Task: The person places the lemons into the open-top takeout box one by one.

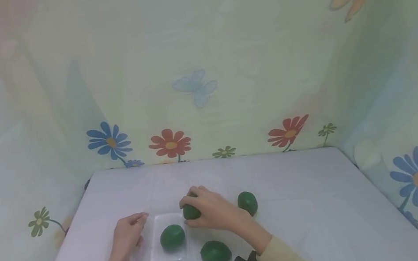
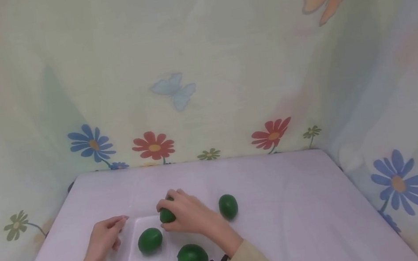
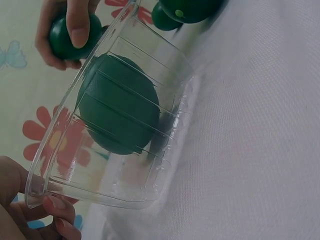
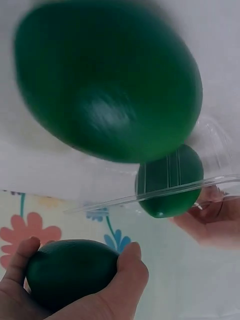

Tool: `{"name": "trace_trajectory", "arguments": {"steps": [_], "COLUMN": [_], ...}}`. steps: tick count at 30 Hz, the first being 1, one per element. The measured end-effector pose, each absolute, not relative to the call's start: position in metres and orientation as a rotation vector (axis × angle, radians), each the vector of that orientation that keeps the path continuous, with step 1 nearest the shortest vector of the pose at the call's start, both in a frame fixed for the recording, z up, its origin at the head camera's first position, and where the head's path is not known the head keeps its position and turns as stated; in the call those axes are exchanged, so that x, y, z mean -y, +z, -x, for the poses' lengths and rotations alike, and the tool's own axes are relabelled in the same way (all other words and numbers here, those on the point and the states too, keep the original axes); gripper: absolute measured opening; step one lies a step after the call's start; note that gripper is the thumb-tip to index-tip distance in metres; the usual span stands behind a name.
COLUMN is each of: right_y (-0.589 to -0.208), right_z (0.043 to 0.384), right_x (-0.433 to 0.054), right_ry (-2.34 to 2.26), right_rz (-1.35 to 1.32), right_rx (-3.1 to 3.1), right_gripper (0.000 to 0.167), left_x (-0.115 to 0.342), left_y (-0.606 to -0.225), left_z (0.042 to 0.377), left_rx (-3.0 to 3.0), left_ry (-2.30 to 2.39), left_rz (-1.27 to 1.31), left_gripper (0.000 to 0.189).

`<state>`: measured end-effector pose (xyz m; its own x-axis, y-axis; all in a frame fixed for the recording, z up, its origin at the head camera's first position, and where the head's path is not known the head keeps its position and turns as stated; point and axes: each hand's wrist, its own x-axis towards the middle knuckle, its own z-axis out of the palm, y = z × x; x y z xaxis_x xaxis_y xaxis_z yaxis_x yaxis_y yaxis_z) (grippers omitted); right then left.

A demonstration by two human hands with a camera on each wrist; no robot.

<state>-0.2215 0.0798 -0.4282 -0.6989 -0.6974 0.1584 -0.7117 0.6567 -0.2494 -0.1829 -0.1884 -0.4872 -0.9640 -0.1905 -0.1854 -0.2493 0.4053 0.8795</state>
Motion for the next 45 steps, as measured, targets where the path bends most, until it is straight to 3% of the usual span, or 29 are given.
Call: {"name": "trace_trajectory", "arguments": {"steps": [12,25,34,45], "right_y": [-0.442,-0.448,-0.461,-0.466], "right_z": [0.251,0.250,0.246,0.245], "right_x": [-0.025,0.004,0.011,0.001], "right_ry": [0.377,0.116,0.024,0.186], "right_rz": [-1.243,-1.278,-1.289,-1.351], "right_rx": [2.958,3.031,3.156,3.065], "right_gripper": [0.039,0.042,0.029,0.031], "left_x": [0.186,0.188,0.185,0.186], "left_y": [-0.487,-0.484,-0.489,-0.491], "left_z": [0.188,0.185,0.187,0.187], "left_rx": [-2.566,-2.605,-2.598,-2.618], "left_ry": [1.639,1.604,1.615,1.595], "left_rz": [0.395,0.416,0.432,0.433], "left_gripper": [0.039,0.041,0.040,0.042]}}
